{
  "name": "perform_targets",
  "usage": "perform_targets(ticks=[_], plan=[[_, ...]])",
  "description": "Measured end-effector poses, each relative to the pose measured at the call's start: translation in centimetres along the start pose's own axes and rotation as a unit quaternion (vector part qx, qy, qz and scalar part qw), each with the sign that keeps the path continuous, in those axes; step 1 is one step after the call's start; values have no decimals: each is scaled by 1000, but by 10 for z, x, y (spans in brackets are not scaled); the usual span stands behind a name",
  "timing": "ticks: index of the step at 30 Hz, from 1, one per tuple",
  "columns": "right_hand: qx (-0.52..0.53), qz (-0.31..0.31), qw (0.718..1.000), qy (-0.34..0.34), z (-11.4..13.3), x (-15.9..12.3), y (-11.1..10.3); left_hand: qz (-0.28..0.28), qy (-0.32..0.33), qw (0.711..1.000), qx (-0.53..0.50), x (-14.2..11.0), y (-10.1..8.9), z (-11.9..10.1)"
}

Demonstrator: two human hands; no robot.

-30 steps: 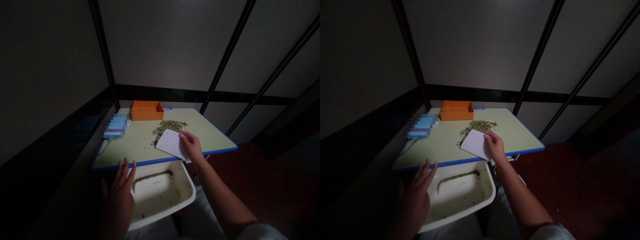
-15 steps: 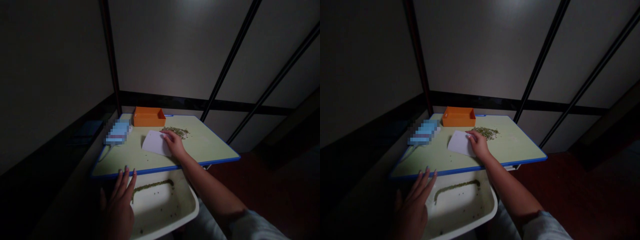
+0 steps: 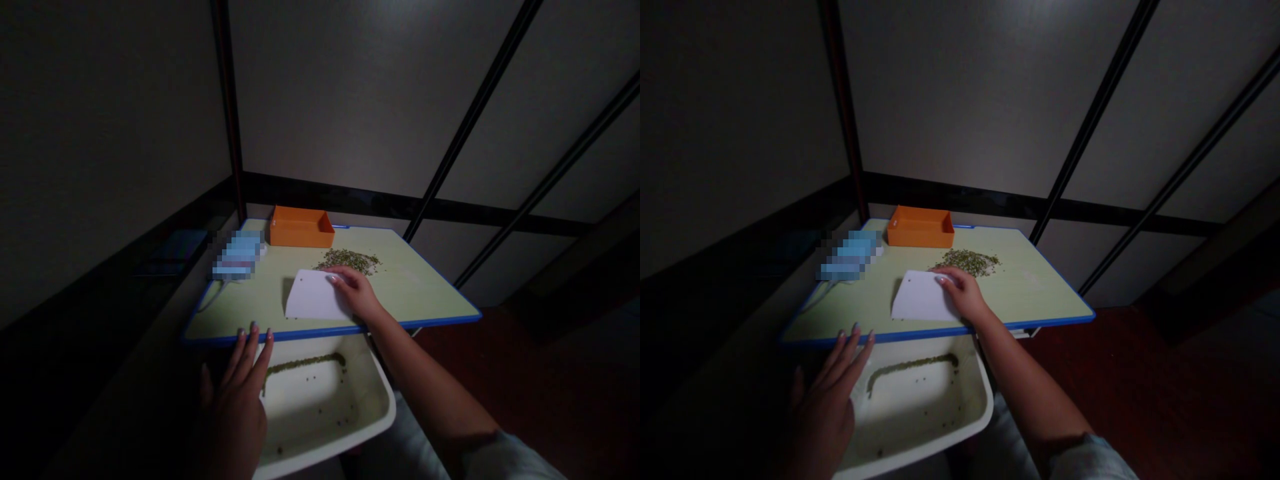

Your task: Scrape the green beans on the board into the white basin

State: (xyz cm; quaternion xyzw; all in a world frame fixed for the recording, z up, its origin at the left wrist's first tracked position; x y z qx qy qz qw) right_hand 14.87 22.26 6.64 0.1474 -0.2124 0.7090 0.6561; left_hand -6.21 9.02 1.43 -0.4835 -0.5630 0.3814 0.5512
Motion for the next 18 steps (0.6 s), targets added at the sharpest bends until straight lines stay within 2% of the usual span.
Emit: perform_targets(ticks=[3,9,18], plan=[[0,11,1000,7,-3,-2,0,-3,-2,1000,1,-1,-2,-1],[13,16,1000,16,-7,-4,1,31,1,999,-14,-1,1,0],[52,21,998,30,-12,-6,-2,15,3,1000,-24,-1,0,0]])
Point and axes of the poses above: each hand's wrist, its own x-axis towards the middle knuckle, its own y-axis out of the palm, z = x × y, the point moved 9 cm from there along x, towards the middle knuckle, and after that the axes turned 8 degrees about x, right-handed, at the moved point
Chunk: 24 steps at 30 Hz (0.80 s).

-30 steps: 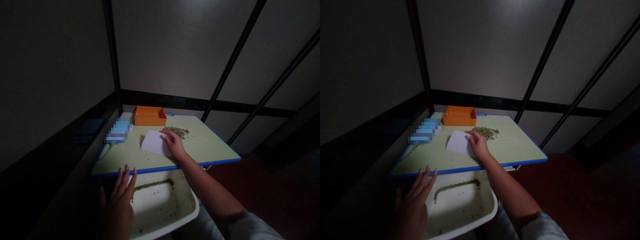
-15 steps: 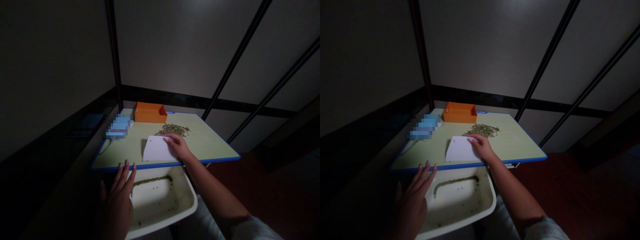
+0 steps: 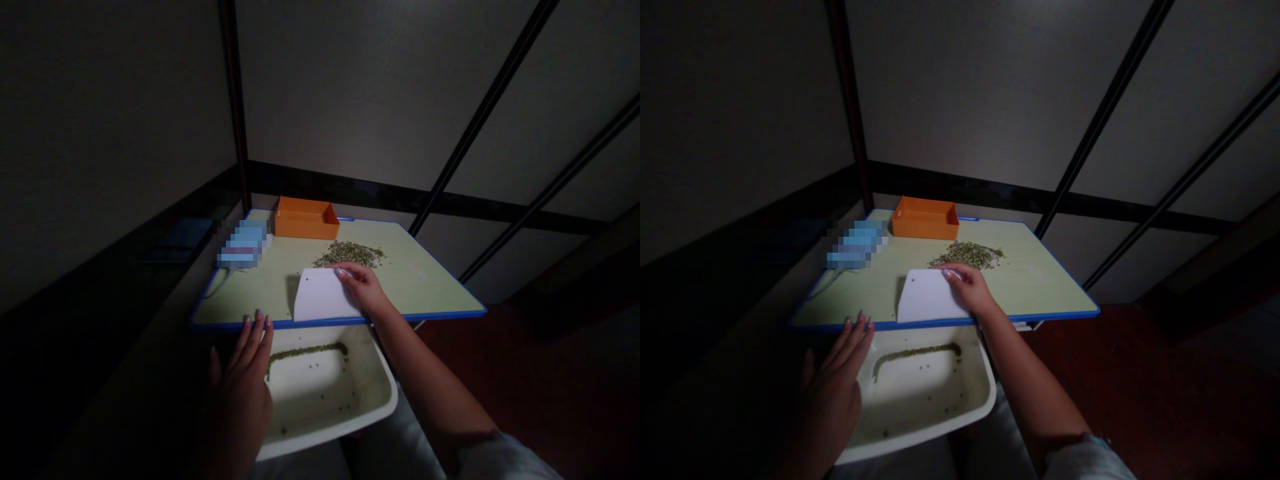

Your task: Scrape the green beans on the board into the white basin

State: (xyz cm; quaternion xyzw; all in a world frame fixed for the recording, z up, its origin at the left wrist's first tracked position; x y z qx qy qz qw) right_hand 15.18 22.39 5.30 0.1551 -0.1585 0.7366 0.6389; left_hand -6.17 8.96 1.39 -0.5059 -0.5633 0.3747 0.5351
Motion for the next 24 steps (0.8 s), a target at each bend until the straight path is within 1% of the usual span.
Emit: perform_targets(ticks=[5,7,11,15,19,24], plan=[[2,-52,999,-12,6,-1,-3,-13,-9,1000,-12,-2,-1,2],[-18,-55,998,-19,11,0,1,-15,-20,1000,-14,-2,-2,3],[-55,-10,998,-35,20,8,21,-4,-32,999,-13,-1,-4,3],[-50,25,998,-35,20,18,34,11,-36,999,-10,1,-4,2],[-28,50,998,-16,13,20,37,21,-32,999,-7,2,-3,1],[-12,59,998,-11,9,15,32,14,-27,1000,-3,1,-5,1]])
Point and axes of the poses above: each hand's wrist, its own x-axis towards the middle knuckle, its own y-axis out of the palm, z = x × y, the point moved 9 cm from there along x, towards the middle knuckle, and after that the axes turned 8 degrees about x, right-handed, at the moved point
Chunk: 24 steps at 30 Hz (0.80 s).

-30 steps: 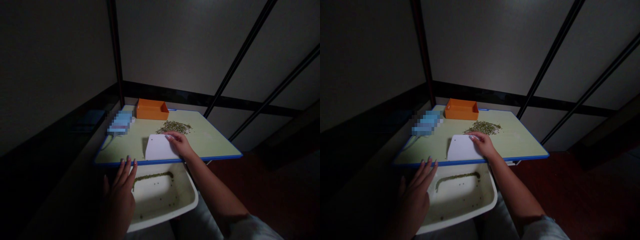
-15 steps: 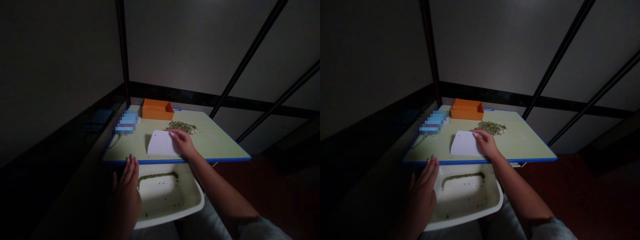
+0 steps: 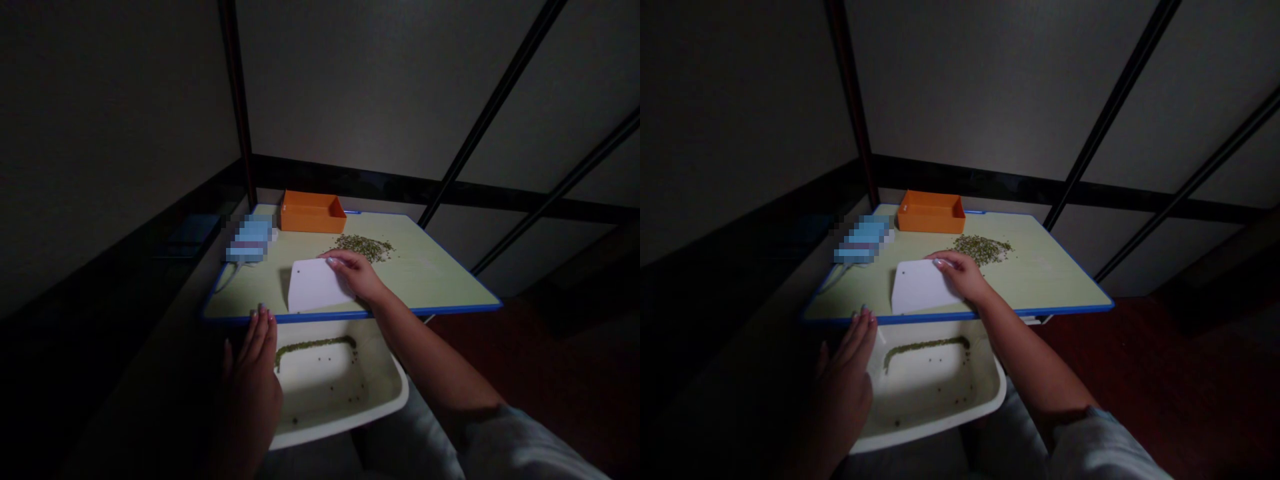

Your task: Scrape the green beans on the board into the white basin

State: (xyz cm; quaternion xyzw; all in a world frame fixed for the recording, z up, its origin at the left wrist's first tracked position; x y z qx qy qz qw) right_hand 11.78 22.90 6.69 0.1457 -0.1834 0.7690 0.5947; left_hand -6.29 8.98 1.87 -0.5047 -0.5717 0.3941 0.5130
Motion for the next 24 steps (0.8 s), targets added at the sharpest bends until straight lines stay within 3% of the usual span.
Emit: perform_targets(ticks=[7,10,15,18,20,24], plan=[[3,-13,1000,13,1,-9,-8,-2,6,1000,-3,-1,2,2],[9,-37,999,22,5,-19,-21,-17,5,1000,-6,-2,2,3],[53,-170,983,47,5,-52,-75,-14,-28,1000,-1,-1,10,11],[132,-288,946,70,-6,-75,-105,-7,-22,1000,13,-3,15,13],[170,-342,922,67,-9,-83,-114,-6,-28,999,29,-5,16,15],[175,-329,926,62,-9,-79,-108,12,-15,998,53,-7,14,12]])
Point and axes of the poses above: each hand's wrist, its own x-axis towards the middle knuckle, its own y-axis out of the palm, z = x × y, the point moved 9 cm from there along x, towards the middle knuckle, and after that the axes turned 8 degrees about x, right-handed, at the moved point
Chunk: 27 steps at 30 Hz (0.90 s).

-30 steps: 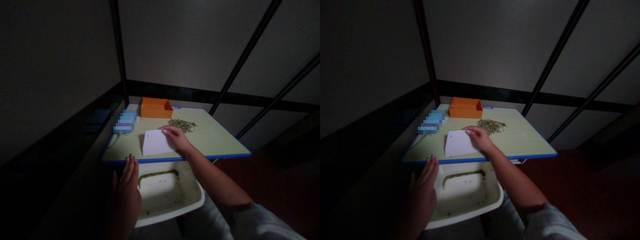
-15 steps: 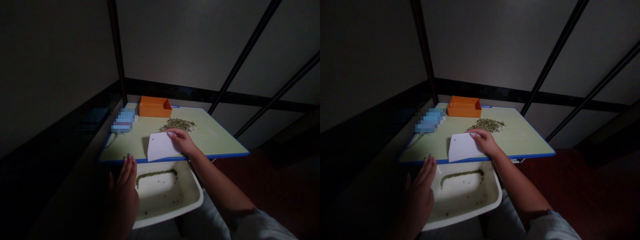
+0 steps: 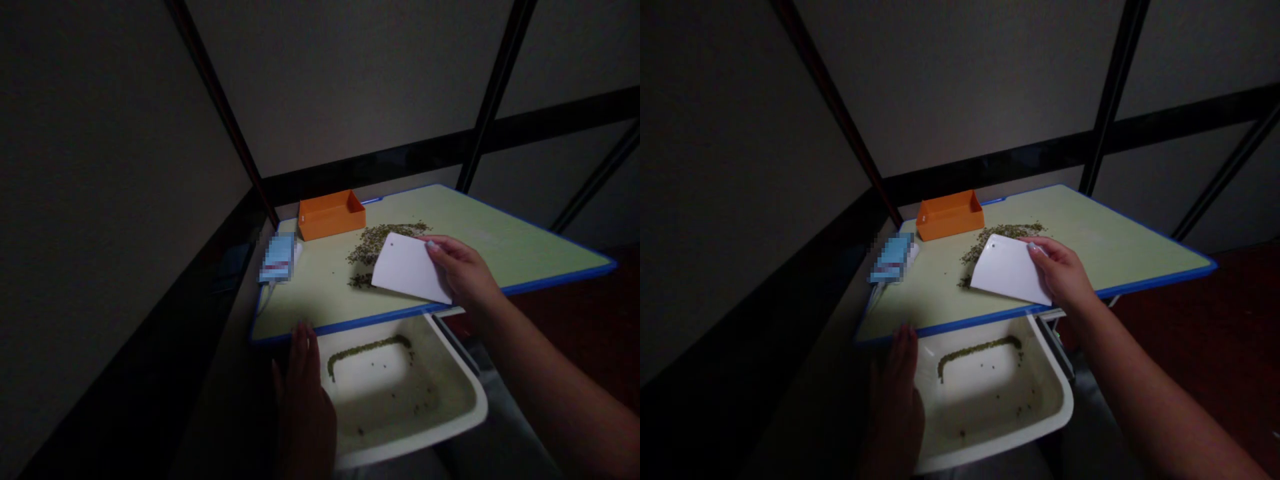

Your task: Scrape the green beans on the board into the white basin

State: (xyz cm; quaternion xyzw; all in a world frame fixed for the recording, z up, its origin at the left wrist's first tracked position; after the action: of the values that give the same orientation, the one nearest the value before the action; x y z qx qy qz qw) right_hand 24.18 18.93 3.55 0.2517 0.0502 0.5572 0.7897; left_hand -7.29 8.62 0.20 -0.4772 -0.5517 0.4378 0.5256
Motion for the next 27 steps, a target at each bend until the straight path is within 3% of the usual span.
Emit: perform_targets(ticks=[6,11,17,22,27], plan=[[-73,43,996,-30,2,-2,7,-8,-6,1000,-21,2,-2,3],[-114,63,991,-43,3,-3,11,-62,12,997,-32,2,3,6],[-58,5,998,-26,7,-4,5,-34,9,999,-30,5,0,4],[29,-48,998,-12,4,3,-9,-44,12,999,-28,6,-3,3],[24,-52,998,-26,0,6,-10,-82,46,995,-18,7,-1,2]])
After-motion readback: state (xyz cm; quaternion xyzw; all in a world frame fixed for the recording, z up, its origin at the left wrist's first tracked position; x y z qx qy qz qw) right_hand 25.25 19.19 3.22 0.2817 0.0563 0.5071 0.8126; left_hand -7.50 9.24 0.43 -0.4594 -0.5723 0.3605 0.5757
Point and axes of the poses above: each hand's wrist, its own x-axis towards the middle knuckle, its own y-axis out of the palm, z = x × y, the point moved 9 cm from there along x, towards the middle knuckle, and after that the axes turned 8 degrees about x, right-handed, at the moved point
